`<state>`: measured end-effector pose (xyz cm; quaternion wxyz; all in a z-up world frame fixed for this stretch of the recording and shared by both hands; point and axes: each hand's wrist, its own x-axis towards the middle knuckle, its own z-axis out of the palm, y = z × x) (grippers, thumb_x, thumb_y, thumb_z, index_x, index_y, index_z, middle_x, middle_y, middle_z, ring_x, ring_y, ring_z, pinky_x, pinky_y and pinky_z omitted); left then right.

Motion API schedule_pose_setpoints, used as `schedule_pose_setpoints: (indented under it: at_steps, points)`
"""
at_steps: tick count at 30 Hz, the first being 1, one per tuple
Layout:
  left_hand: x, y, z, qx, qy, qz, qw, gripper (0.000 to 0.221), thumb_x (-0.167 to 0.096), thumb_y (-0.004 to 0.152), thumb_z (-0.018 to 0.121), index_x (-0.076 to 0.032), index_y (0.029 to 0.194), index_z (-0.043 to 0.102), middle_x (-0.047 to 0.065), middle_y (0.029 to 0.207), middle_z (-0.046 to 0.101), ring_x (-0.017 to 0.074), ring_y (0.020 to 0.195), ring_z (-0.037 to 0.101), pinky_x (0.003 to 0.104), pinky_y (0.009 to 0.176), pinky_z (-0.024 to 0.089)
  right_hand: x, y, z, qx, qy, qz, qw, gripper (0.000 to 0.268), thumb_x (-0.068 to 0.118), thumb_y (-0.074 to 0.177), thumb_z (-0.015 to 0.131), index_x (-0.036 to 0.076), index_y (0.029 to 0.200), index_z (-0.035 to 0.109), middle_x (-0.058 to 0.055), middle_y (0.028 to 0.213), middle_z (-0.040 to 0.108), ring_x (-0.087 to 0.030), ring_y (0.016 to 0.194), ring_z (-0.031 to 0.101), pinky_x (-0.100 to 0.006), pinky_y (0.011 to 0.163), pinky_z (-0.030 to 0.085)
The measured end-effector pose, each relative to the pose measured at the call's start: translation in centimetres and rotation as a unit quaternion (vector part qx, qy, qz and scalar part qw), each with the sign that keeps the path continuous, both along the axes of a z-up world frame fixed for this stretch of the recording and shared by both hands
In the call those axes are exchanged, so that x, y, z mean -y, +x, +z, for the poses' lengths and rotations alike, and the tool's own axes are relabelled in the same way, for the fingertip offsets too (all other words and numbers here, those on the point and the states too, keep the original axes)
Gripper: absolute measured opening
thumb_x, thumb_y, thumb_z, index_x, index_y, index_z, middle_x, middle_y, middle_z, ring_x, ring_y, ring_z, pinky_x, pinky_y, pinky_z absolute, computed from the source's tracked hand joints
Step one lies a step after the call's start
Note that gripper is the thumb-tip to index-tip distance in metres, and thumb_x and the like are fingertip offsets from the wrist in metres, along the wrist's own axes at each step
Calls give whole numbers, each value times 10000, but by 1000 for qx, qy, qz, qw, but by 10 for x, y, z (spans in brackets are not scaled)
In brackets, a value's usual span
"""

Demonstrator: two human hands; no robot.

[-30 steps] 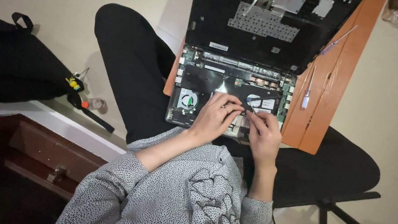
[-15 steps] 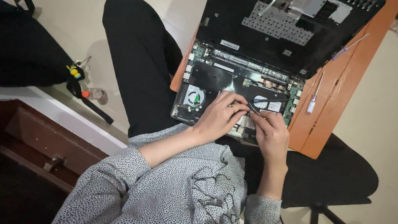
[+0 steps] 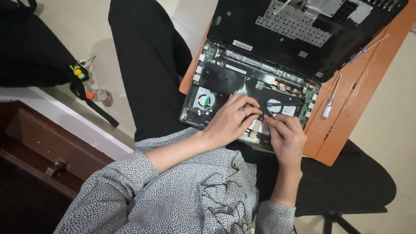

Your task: Adjusting and connecting internal ribbon cables and components inside a disassembled laptop.

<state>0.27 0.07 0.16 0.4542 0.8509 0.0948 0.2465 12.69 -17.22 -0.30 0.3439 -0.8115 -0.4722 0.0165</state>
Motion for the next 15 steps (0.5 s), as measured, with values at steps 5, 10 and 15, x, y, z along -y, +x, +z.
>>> schedule_pose_setpoints:
  at_steps: [5,10,15]
  points:
    - [0,0,1,3,6,3,1000,106,-82,951,661,-18,1007,724,50,1053,637,234,1039,627,339,930,531,-3,0,2,-13,29,-7,999,193,-31,851,822,121,967,847,-66,868,725,-266,766,671,-375,757,579]
    - [1,-1,2,5,10,4,1000,108,-92,948,668,-20,1008,721,55,1059,636,244,1041,629,341,929,531,-3,-1,3,-16,40,-9,999,188,-29,846,835,116,965,848,-54,860,726,-248,755,670,-357,759,578]
    - [1,-1,1,0,37,-5,999,115,-137,921,700,-51,996,713,45,1086,621,248,1078,607,364,955,521,-6,-3,9,-14,53,6,998,177,-41,839,833,87,961,831,-91,876,719,-291,782,682,-390,748,576]
